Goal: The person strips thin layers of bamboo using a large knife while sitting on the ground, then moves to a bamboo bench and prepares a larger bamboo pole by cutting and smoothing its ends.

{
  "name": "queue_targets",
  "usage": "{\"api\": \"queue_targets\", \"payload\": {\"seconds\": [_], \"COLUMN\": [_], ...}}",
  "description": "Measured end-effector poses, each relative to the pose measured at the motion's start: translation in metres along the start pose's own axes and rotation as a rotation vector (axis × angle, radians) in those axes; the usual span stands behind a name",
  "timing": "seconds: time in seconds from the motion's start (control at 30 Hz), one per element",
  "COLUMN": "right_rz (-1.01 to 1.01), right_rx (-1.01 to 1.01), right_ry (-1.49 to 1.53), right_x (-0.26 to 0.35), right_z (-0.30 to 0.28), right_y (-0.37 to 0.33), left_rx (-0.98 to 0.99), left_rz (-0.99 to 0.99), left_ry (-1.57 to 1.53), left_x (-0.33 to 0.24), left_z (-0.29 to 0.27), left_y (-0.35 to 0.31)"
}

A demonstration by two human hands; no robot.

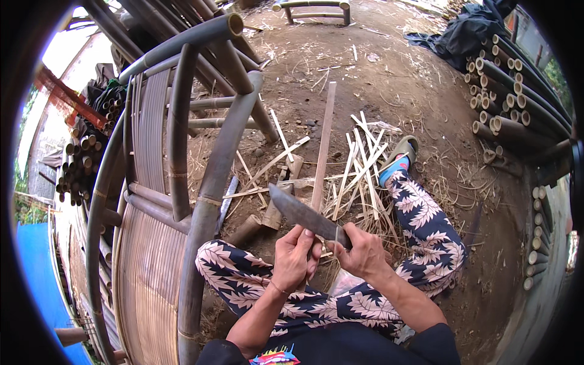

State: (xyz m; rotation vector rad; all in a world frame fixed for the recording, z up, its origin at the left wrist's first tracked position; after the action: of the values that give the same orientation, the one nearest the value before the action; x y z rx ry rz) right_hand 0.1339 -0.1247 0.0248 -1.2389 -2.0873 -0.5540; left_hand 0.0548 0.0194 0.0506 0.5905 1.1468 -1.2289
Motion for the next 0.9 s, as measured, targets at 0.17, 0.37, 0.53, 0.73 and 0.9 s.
{"api": "queue_targets", "payload": {"seconds": [0.17, 0.37, 0.53, 0.73, 0.9], "right_rz": [0.139, 0.200, 0.469, 0.399, 0.538], "right_rx": [-0.012, 0.002, -0.141, 0.072, 0.381], "right_ry": [-0.044, 0.000, 0.063, 0.713, 1.134], "right_x": [-0.013, -0.038, -0.107, -0.081, -0.014], "right_z": [-0.008, -0.013, -0.074, -0.053, 0.006], "right_y": [0.024, 0.062, 0.111, 0.087, 0.009], "left_rx": [0.014, 0.001, 0.071, 0.060, -0.429], "left_rz": [-0.006, -0.087, -0.197, -0.013, 0.717], "left_ry": [0.109, 0.126, 0.163, -0.302, 0.089], "left_x": [0.006, 0.009, 0.020, 0.017, -0.001], "left_z": [0.007, -0.007, -0.030, -0.035, -0.030], "left_y": [-0.023, -0.056, -0.119, -0.081, 0.004]}}
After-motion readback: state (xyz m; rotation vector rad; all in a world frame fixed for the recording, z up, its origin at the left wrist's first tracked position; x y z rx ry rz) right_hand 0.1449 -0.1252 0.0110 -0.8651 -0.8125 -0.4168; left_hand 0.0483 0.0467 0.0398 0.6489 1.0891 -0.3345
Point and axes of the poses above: each hand's wrist, its own y-axis towards the middle knuckle, its own z-axis out of the palm, x = y × z, the point moved 4 cm from there along y, towards the middle knuckle, and after that the axes turned 10 degrees about z, right-handed, at the moved point
